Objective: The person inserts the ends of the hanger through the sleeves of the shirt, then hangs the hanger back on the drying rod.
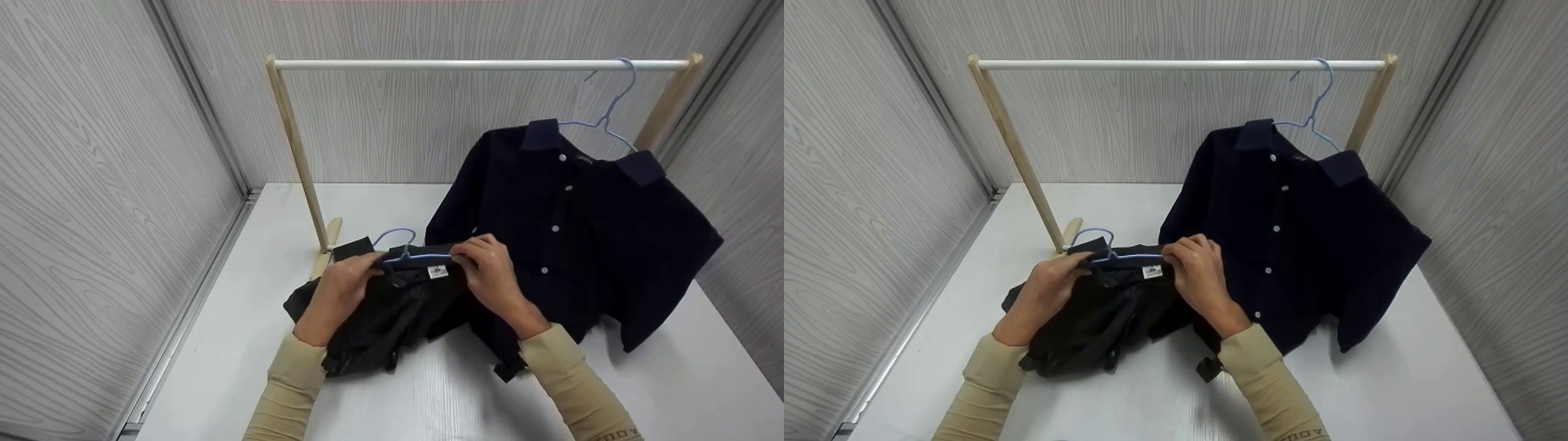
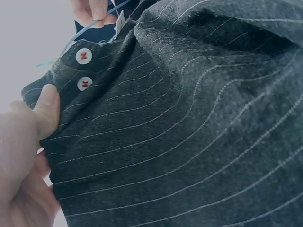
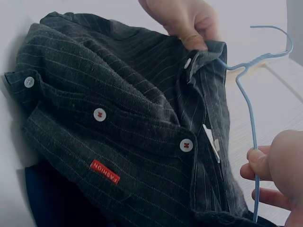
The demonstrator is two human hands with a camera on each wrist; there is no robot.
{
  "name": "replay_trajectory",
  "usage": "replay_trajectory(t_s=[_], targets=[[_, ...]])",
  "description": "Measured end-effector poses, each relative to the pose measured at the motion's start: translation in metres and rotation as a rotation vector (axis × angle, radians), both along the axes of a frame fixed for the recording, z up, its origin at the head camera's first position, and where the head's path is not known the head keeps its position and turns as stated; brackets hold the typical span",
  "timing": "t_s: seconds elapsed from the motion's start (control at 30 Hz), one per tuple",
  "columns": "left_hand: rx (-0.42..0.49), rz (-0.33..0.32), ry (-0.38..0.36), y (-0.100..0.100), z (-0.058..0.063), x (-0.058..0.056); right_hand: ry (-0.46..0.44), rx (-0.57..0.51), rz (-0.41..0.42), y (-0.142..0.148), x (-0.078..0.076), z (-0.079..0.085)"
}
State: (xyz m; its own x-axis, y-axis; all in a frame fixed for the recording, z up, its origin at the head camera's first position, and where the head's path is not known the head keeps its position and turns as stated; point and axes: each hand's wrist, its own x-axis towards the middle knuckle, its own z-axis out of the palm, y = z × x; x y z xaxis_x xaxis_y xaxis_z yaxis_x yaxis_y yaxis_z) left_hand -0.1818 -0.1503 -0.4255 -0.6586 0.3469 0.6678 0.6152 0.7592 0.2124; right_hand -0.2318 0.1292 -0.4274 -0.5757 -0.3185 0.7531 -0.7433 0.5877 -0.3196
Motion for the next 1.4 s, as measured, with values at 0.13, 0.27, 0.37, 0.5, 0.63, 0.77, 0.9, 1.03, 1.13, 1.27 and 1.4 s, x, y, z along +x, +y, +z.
replay_trajectory(t_s=[0.13,0.27,0.37,0.5,0.63,0.77,0.9,1.03,1.13,1.27,1.4], targets=[[0.01,0.034,0.043,-0.001,0.002,0.001,0.005,-0.004,-0.019,0.003,0.0,0.003],[0.036,0.042,0.095,-0.002,0.004,0.001,0.025,-0.023,-0.03,0.007,-0.002,0.004],[0.057,0.043,0.122,-0.004,0.006,0.001,0.049,-0.04,-0.035,0.01,-0.004,0.005],[0.074,0.061,0.141,-0.008,0.006,0.002,0.068,-0.045,-0.036,0.014,-0.007,0.007],[0.106,0.069,0.133,-0.014,0.006,0.003,0.075,-0.028,-0.05,0.019,-0.008,0.007],[0.138,0.07,0.12,-0.02,0.007,0.004,0.093,-0.034,-0.052,0.024,-0.011,0.008],[0.157,0.087,0.108,-0.024,0.01,0.003,0.096,-0.043,-0.06,0.028,-0.012,0.012],[0.187,0.108,0.094,-0.024,0.014,0.002,0.053,-0.023,-0.086,0.032,-0.012,0.018],[0.218,0.109,0.092,-0.021,0.018,0.0,0.027,-0.012,-0.085,0.034,-0.011,0.021],[0.267,0.095,0.092,-0.013,0.021,-0.003,0.02,-0.001,-0.054,0.035,-0.011,0.023],[0.32,0.083,0.099,-0.003,0.024,-0.007,0.028,0.002,-0.025,0.032,-0.012,0.022]])
